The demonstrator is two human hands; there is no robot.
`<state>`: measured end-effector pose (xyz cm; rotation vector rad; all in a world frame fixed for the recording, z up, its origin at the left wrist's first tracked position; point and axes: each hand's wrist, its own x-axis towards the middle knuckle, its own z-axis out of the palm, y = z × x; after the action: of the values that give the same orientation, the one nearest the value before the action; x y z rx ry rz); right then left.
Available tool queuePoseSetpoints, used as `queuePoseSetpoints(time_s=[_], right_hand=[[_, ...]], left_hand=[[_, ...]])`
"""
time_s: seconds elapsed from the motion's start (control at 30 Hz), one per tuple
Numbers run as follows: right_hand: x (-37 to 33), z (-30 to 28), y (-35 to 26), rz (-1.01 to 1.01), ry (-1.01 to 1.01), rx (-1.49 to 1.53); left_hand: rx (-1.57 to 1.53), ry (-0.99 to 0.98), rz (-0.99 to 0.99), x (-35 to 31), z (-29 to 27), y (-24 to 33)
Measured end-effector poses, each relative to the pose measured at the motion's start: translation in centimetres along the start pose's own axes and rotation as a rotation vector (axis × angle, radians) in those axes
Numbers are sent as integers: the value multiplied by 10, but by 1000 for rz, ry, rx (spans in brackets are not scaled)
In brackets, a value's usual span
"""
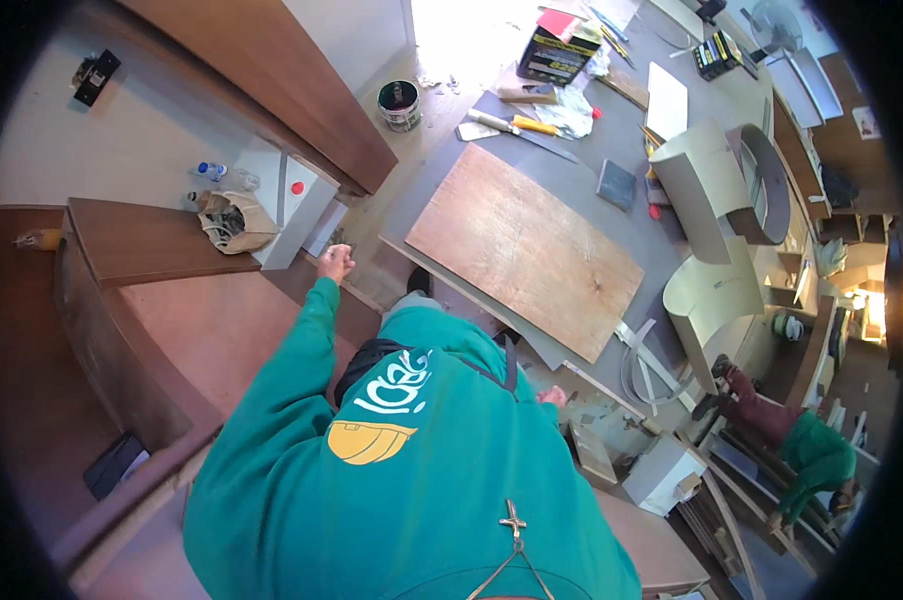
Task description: The person pours liquid adhesive from a tin onto a wooden board and spreads it evenly across the surface using a red spreader tool.
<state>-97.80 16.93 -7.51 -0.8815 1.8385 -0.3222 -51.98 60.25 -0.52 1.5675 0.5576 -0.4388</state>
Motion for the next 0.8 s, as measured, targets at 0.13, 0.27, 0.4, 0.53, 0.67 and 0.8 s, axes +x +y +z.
queuePoseSetpoints(time_s=[0.13,0.27,0.4,0.53,0.67,0.8], right_hand=[[-44,30,-33,-191,44,-5],[-89,100,-115,-427,-98,172],[-148,142,-212,-740,-330,195],[-236,196,-288,-795,-445,244],[-289,185,-332,-492,-763,692],[-306,132,-333,-473,-717,791]], left_hand=[[15,38,-150,39,-26,-5],[41,-25,-11,75,-70,-31],[59,-92,-139,91,-40,-25],[24,-174,-221,119,-35,-19],[29,-189,-349,113,-12,-22],[150,-333,-378,116,0,-31]])
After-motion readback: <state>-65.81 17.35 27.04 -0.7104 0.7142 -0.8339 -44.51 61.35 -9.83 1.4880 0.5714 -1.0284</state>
